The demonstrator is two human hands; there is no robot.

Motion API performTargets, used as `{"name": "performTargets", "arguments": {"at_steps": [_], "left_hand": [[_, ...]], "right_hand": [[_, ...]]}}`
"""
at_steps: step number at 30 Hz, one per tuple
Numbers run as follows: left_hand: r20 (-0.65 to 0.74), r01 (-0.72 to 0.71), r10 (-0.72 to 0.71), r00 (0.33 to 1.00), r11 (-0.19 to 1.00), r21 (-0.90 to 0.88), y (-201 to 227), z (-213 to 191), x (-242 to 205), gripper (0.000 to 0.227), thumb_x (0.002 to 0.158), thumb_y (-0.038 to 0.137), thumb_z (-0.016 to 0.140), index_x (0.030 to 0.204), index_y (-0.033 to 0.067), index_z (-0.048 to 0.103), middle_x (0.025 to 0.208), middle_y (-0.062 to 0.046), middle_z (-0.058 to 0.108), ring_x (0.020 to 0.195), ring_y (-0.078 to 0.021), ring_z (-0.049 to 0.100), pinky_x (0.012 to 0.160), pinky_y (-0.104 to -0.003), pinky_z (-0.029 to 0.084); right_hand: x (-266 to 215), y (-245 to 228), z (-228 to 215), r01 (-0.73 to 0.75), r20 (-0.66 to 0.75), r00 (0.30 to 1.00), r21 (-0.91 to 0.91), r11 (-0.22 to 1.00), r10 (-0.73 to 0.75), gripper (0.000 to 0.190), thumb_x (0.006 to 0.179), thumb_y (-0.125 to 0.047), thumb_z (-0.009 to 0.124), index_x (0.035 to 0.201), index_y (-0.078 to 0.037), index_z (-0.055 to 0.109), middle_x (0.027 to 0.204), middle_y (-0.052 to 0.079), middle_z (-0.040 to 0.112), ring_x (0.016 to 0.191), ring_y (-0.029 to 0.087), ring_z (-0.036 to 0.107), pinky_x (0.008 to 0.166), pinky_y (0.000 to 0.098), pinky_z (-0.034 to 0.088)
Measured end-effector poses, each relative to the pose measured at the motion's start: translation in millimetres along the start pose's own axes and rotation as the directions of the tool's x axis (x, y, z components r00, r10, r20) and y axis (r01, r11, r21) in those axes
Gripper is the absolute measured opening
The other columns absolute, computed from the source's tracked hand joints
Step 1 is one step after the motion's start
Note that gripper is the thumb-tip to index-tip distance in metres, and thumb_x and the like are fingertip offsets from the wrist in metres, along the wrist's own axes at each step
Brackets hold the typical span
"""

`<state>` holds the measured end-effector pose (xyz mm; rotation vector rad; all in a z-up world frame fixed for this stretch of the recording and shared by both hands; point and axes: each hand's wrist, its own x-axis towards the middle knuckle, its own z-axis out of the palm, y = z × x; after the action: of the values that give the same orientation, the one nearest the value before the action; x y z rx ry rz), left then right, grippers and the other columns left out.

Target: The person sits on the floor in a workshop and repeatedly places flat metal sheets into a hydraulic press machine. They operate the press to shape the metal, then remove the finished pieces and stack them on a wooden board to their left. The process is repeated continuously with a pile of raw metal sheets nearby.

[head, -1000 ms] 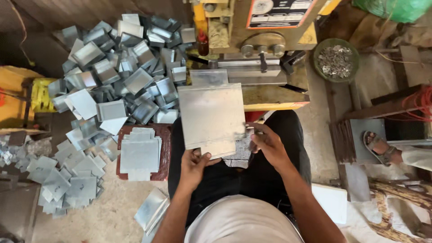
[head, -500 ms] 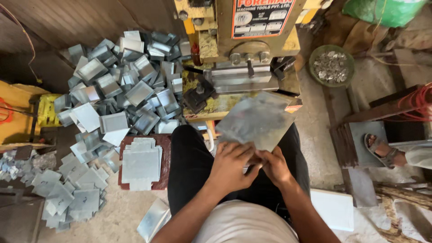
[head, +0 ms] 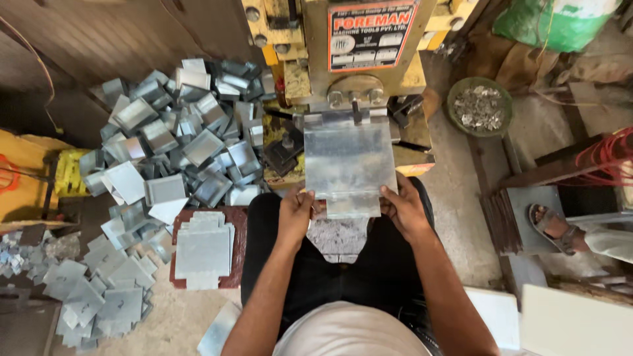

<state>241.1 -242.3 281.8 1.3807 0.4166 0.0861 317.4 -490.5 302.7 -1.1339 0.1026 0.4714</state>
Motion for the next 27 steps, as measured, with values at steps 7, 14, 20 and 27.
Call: {"name": "performTargets", "arguments": {"at_steps": [7, 14, 20, 27], "left_hand": [[0.055, -0.022, 0.035, 0.998, 0.974, -0.226, 0.8, 8.6, 17.9, 0.039, 0.105, 0.012, 0.057, 0.139, -0.0060, 0.054, 0.075, -0.004, 0.065, 0.063, -0.0091, 0.056, 0.058, -0.024, 0.045], [0.032, 0.123, -0.119, 0.992, 0.958, -0.259, 12.7, 13.9, 17.2, 0.040, 0.103, 0.018, 0.055, 0.139, 0.0014, 0.055, 0.074, -0.005, 0.067, 0.064, -0.0119, 0.060, 0.062, -0.027, 0.049], [0.111, 0.138, -0.098, 0.989, 0.888, -0.438, 11.1, 11.7, 18.1, 0.048, 0.111, 0.039, 0.041, 0.122, -0.0038, 0.060, 0.079, -0.008, 0.069, 0.067, -0.0150, 0.063, 0.066, -0.031, 0.051], [0.165, 0.168, -0.115, 0.980, 0.918, -0.360, 19.5, 5.5, 17.6, 0.072, 0.107, 0.059, 0.019, 0.143, 0.0081, 0.056, 0.080, -0.008, 0.067, 0.061, -0.0115, 0.053, 0.064, -0.028, 0.047]], "right_hand": [[8.7, -6.2, 2.5, 0.194, -0.113, 0.974, -0.048, 0.980, -0.198, 0.063, 0.095, -0.003, 0.067, 0.152, -0.011, 0.043, 0.093, 0.006, 0.068, 0.068, 0.010, 0.062, 0.054, 0.0222, 0.048], [11.3, -16.2, -2.4, 0.089, -0.162, 0.982, -0.076, 0.993, -0.100, 0.050, 0.099, -0.011, 0.061, 0.147, -0.008, 0.049, 0.090, 0.007, 0.070, 0.067, 0.015, 0.068, 0.058, 0.0271, 0.057], [21.6, -5.1, -23.9, 0.134, -0.121, 0.984, -0.007, 0.991, -0.134, 0.049, 0.108, -0.041, 0.048, 0.132, 0.000, 0.059, 0.092, 0.014, 0.073, 0.069, 0.021, 0.070, 0.062, 0.0332, 0.058], [20.8, -17.8, -18.2, 0.085, -0.070, 0.995, 0.122, 0.989, -0.077, 0.071, 0.104, -0.062, 0.037, 0.143, -0.005, 0.050, 0.105, 0.016, 0.072, 0.087, 0.024, 0.069, 0.078, 0.0371, 0.056]]}}
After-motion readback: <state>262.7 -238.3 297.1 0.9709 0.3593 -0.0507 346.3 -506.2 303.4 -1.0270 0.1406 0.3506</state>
